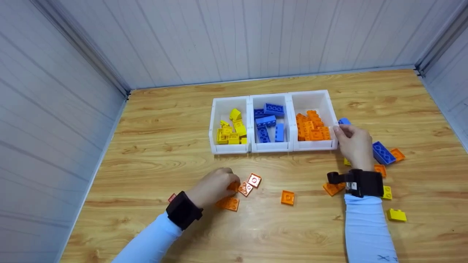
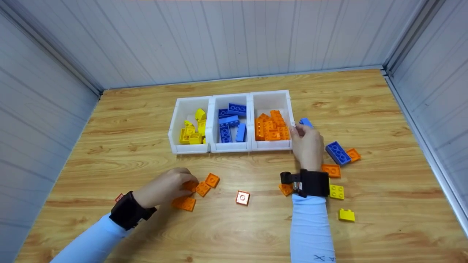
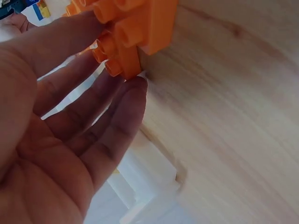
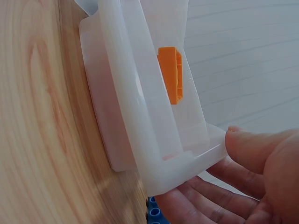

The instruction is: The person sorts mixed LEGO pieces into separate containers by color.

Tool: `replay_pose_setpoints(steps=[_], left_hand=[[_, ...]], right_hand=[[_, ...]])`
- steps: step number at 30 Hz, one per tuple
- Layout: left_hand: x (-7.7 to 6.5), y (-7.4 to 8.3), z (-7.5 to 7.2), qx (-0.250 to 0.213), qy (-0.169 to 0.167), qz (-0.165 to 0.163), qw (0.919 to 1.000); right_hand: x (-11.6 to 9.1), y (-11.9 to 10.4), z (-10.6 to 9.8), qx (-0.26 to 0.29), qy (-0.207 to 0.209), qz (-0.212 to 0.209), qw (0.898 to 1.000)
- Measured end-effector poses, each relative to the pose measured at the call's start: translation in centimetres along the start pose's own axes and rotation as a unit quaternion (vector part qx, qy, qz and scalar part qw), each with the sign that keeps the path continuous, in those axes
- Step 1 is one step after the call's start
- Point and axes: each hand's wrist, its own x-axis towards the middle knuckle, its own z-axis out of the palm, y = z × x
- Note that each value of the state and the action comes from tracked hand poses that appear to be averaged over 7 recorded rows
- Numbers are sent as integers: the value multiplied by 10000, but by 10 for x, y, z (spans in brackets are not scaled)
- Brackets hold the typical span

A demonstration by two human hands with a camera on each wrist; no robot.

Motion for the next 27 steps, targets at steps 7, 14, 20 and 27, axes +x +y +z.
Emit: replay_pose_setpoints(steps=[7, 14, 20, 27], left_hand=[[43, 22, -31, 15, 146, 139, 9998], [124, 53, -57, 247, 474, 680, 9963], [195, 76, -62, 539, 344, 538, 9965], [248, 86, -45, 675, 117, 179, 9975]], right_hand=[[0, 1, -4, 12, 65, 34, 10000], [2, 1, -3, 71, 8, 86, 9999], [0, -1, 1, 121, -2, 1, 9999], [-6, -1, 4, 84, 124, -194, 9997]])
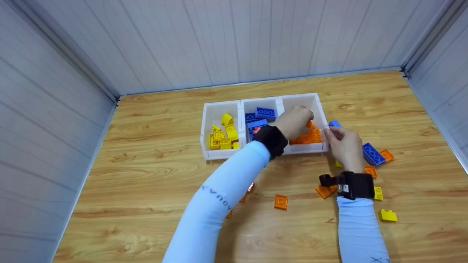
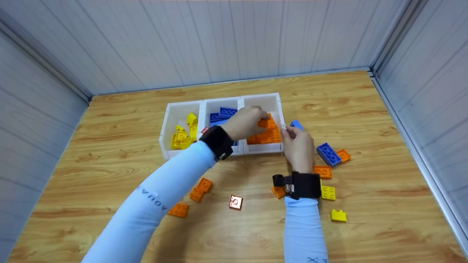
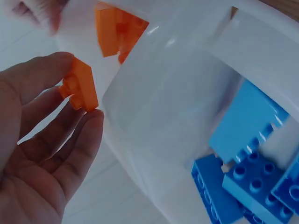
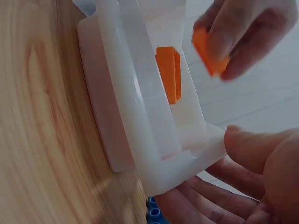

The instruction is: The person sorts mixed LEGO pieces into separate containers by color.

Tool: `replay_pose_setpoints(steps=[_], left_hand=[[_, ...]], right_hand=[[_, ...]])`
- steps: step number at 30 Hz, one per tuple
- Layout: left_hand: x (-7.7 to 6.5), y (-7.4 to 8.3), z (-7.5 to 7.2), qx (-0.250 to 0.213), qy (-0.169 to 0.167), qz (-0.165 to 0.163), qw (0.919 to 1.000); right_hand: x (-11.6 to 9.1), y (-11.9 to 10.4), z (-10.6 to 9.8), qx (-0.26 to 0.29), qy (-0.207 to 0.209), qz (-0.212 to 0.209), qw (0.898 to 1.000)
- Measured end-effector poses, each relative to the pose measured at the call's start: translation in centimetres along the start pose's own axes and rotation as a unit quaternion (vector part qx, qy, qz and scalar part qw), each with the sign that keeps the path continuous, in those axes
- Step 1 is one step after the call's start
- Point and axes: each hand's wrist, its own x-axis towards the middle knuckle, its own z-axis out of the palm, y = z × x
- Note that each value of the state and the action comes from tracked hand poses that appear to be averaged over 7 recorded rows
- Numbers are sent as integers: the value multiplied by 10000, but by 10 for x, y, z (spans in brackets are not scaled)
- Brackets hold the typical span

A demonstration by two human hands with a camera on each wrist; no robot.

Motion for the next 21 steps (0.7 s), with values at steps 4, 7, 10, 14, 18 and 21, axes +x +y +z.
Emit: replay_pose_setpoints(steps=[4, 7, 10, 14, 18, 21], left_hand=[[16, 4, 11, 50, 76, -9, 10000], [20, 6, 14, 105, 144, 3, 9998], [15, 5, 9, 6, 150, -65, 9999], [0, 2, -9, -147, 230, -109, 9996], [-28, -7, -28, -326, 526, 115, 9980], [-55, -16, -37, -394, 791, 317, 9956]], right_hand=[[0, 1, -1, 40, -40, 30, 10000], [0, 1, -2, 48, -98, 32, 9999], [0, -1, -2, 36, -125, 73, 9999], [1, -5, -2, 24, -153, 102, 9998], [3, -8, -4, -1, -196, 157, 9997], [6, -10, -7, -19, -208, 176, 9996]])
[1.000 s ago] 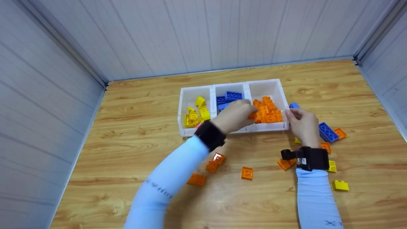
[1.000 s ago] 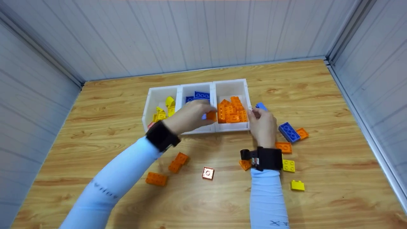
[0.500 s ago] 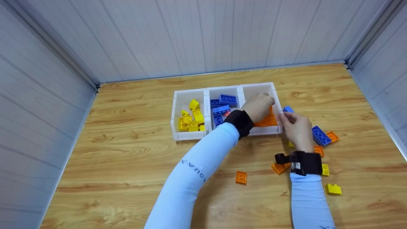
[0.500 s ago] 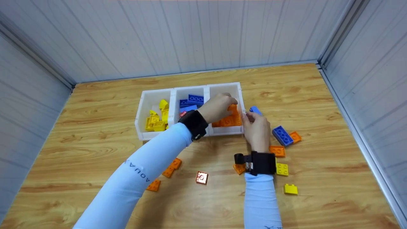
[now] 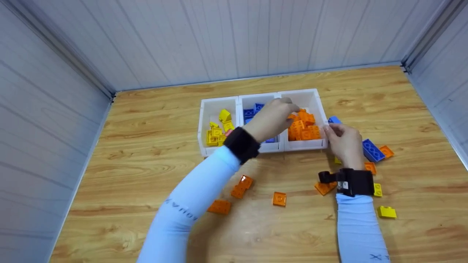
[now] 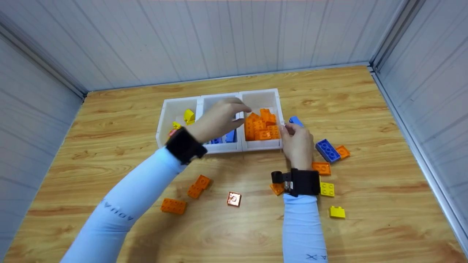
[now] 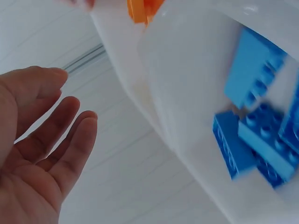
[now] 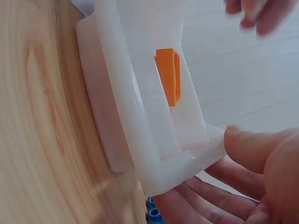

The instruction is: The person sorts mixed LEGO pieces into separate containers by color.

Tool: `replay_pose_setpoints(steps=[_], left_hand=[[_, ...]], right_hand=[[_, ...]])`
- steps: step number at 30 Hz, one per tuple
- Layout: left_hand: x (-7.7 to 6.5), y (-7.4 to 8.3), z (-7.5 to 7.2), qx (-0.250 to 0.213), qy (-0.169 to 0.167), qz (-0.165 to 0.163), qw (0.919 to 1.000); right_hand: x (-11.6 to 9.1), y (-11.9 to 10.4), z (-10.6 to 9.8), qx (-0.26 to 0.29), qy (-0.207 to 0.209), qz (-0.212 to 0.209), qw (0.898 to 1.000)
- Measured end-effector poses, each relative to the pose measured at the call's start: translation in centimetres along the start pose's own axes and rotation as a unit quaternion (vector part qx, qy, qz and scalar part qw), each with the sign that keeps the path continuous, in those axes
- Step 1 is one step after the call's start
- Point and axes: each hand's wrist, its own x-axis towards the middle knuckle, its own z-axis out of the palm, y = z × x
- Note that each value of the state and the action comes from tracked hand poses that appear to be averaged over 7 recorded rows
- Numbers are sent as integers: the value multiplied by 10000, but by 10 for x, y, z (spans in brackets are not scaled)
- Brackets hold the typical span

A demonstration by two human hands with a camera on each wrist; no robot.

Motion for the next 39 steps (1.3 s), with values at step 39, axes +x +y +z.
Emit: replay_pose_setpoints(steps=[39], left_hand=[[-261, -42, 57, -890, -267, -773, 9927]], right_hand=[[3, 0, -6, -196, 68, 71, 9998]])
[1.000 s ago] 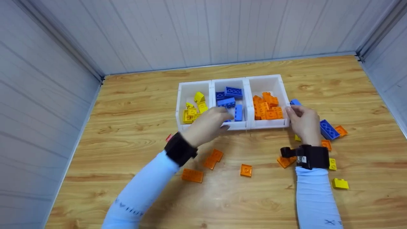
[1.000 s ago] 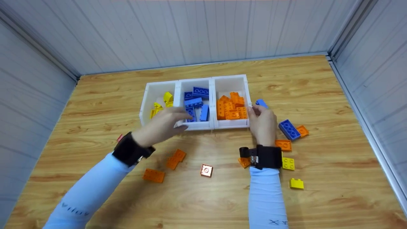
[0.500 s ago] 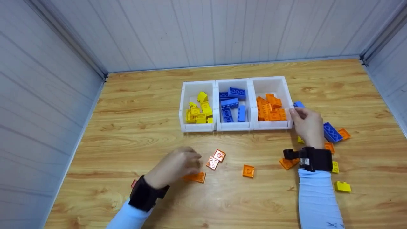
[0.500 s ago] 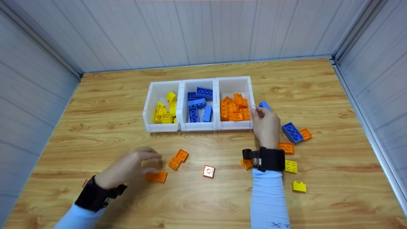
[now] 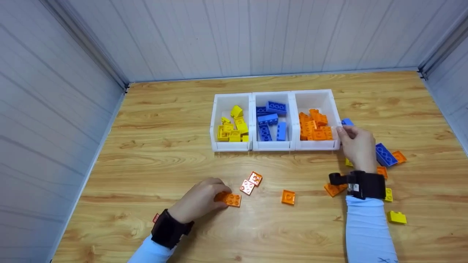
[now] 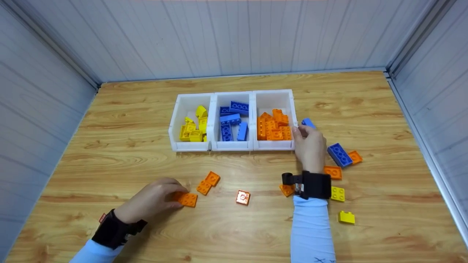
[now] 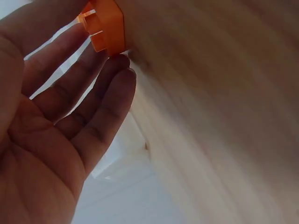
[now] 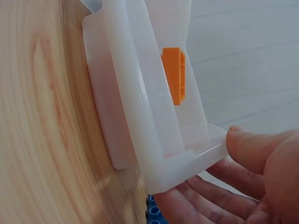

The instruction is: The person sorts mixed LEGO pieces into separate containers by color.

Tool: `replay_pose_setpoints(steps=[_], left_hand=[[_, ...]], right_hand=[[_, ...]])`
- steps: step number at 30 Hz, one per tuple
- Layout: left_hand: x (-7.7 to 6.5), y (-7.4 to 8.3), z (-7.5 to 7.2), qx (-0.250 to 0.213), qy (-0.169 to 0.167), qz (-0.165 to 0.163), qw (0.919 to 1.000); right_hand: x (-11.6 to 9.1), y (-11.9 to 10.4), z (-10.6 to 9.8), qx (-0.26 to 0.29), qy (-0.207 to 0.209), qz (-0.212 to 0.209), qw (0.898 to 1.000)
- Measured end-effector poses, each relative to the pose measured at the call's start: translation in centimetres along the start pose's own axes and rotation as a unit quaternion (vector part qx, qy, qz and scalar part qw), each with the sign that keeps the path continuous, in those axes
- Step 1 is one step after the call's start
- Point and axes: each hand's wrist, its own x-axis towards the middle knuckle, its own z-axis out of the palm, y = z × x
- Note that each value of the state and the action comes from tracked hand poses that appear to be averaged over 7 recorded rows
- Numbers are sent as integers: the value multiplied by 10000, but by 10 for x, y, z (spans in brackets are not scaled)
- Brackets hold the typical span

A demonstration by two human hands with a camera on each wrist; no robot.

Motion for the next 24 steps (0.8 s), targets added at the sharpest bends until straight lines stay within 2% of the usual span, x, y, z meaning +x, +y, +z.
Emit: replay_pose_setpoints(steps=[5, 9, 13, 17, 20, 24], left_hand=[[12, 5, -2, 190, -350, 173, 9991], [23, 12, -5, 340, -688, 423, 9962], [44, 24, -14, 419, -688, 744, 9940], [81, 40, -30, 495, -382, 940, 9936], [119, 53, -41, 610, -81, 993, 9932], [170, 71, -49, 1115, 149, 1131, 9872]], right_hand=[[1, 0, 0, 61, -81, 141, 9998], [1, 0, -1, 52, -58, 66, 9999], [2, 0, -2, 22, -17, -13, 10000], [2, 0, -4, 26, -18, 0, 10000], [2, 0, -5, 61, -19, 40, 10000], [2, 0, -2, 110, -63, 3, 9999]])
